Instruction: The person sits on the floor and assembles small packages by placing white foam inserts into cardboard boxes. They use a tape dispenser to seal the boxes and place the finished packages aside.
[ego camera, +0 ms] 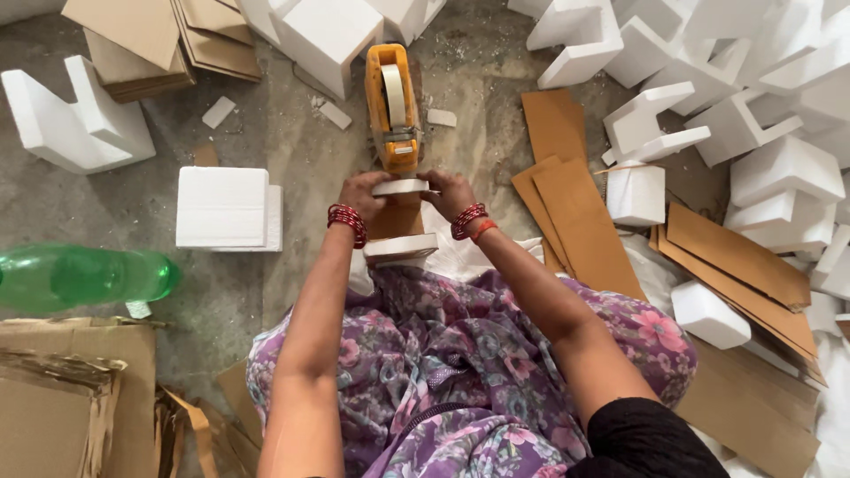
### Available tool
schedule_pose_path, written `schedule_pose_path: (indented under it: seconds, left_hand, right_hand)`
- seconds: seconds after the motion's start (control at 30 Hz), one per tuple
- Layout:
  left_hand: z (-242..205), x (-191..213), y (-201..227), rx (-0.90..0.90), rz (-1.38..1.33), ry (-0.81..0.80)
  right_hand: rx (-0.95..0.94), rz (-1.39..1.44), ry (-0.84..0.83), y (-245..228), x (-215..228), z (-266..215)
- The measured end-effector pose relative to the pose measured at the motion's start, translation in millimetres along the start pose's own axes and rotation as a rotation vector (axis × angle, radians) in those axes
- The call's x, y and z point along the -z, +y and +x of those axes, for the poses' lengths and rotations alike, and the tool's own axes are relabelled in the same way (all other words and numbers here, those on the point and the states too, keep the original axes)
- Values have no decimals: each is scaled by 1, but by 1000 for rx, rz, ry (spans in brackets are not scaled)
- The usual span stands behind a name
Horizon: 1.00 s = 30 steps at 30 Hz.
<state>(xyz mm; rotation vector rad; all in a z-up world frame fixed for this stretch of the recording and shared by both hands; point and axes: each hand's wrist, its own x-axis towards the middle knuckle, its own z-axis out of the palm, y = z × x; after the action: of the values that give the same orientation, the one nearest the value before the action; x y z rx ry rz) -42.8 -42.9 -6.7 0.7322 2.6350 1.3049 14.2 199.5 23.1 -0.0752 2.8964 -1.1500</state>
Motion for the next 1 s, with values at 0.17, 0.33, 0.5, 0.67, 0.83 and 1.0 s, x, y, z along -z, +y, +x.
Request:
schedule_pose_path:
  seconds: [0.17, 0.33, 0.5, 0.67, 0.83, 1.0]
  left_hand:
    - [-11, 5, 34, -4, 60, 74]
    - [-7, 11, 48, -82, 184, 125]
    - [-7, 8, 47, -65, 232, 82]
    - [-8, 9, 44, 4, 101, 101]
    - [-13, 11, 51, 42, 105, 59]
    - [-19, 24, 60, 107, 55, 49]
  right_hand:
    - [-19, 190, -87, 7, 5, 0]
    - [-50, -50, 13, -2, -1, -5]
    - [48, -136, 47, -3, 0, -1]
    - [-59, -27, -96, 8, 24, 43]
    - [-460, 145, -54, 15, 8, 99]
    - [-459, 461, -55, 0, -14, 135]
